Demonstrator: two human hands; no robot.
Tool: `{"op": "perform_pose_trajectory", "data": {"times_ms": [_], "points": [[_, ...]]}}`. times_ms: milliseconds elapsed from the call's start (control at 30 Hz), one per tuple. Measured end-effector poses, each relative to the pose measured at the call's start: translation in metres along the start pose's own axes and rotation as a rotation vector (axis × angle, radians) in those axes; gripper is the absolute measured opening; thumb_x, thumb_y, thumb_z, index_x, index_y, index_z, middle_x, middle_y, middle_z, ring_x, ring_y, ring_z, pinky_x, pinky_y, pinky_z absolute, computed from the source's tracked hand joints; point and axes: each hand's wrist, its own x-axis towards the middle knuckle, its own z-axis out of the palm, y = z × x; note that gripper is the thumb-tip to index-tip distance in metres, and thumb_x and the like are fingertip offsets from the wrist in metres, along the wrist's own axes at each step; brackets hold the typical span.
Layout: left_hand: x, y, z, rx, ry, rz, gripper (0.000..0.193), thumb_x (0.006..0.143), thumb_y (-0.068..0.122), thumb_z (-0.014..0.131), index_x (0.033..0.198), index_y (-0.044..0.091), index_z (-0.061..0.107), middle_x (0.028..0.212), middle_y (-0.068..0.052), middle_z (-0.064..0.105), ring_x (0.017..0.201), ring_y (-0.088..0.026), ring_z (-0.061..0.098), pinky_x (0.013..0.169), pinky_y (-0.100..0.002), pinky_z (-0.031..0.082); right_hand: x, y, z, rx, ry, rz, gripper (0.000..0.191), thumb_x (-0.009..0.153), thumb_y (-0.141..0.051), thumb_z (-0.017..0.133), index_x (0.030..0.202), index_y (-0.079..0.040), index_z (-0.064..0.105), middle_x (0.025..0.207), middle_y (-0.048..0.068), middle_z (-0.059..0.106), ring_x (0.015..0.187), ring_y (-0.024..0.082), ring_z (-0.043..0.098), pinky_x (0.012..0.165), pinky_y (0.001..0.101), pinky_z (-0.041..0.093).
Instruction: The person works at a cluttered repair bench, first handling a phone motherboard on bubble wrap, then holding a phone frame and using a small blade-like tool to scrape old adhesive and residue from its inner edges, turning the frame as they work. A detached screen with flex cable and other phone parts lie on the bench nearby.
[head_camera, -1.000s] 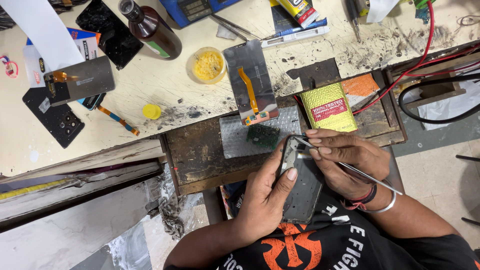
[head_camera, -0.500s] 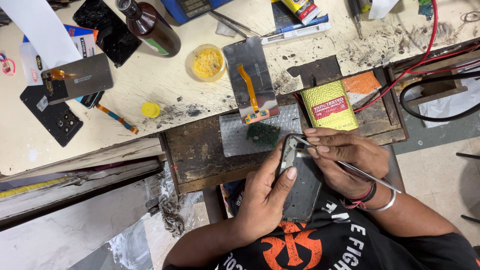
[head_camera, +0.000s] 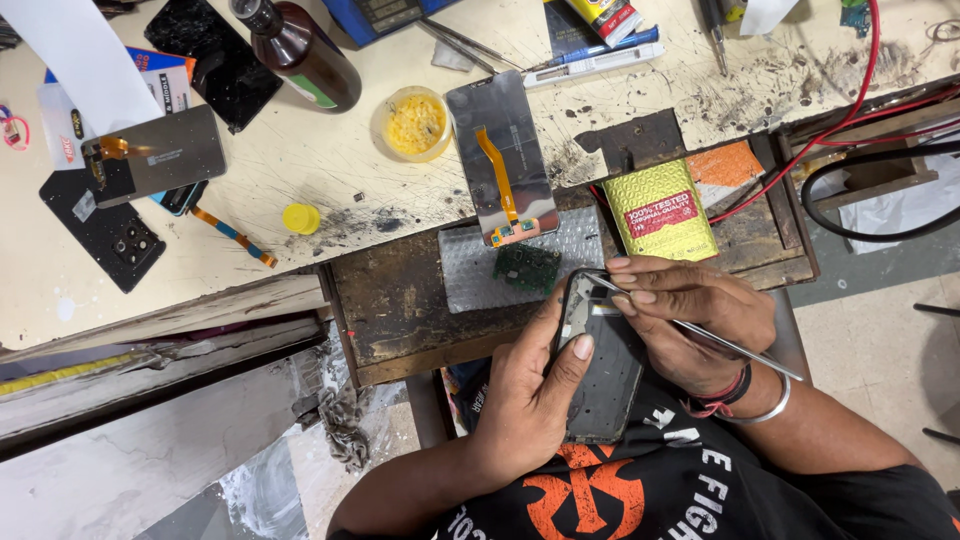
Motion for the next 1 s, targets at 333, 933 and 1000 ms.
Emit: {"op": "perform_pose_trajectory", "data": {"times_ms": [333,933,1000], "points": [[-0.0010,-0.0039,0.0003,0.031,0.007,0.016,0.058,0.110,0.025,0.052,0.160,0.000,0.036,0.123,-0.009,0.073,0.107,-0.006,0.064,0.095,-0.025,0.055,-0.0002,0.0014,0.0005,0.042,-0.015,0.009,0.019,0.087,0.007,0.080,0.090,0.001,0.062,0.088,0.017,0.071,0.098,0.034,0.078,0.085,0.0416,0.067],[-0.0017,-0.0071,-0.0017,0.061,0.021,-0.039,0.060,0.108,0.024,0.054,0.160,0.001,0.036,0.117,-0.009,0.075,0.098,-0.005,0.064,0.089,-0.025,0.056,0.0017,0.0029,0.0023,0.099,-0.047,0.005,0.020,0.087,0.003,0.080,0.091,0.001,0.061,0.088,0.017,0.072,0.097,0.034,0.078,0.083,0.0411,0.066],[-0.0015,-0.0069,-0.0023,0.076,0.024,-0.053,0.060,0.107,0.024,0.054,0.160,0.001,0.037,0.114,-0.009,0.076,0.093,-0.005,0.063,0.086,-0.025,0.056,0.0017,0.0030,0.0028,0.087,-0.047,0.005,0.020,0.087,0.002,0.081,0.091,0.000,0.062,0.088,0.017,0.072,0.096,0.034,0.078,0.086,0.0427,0.066]]}}
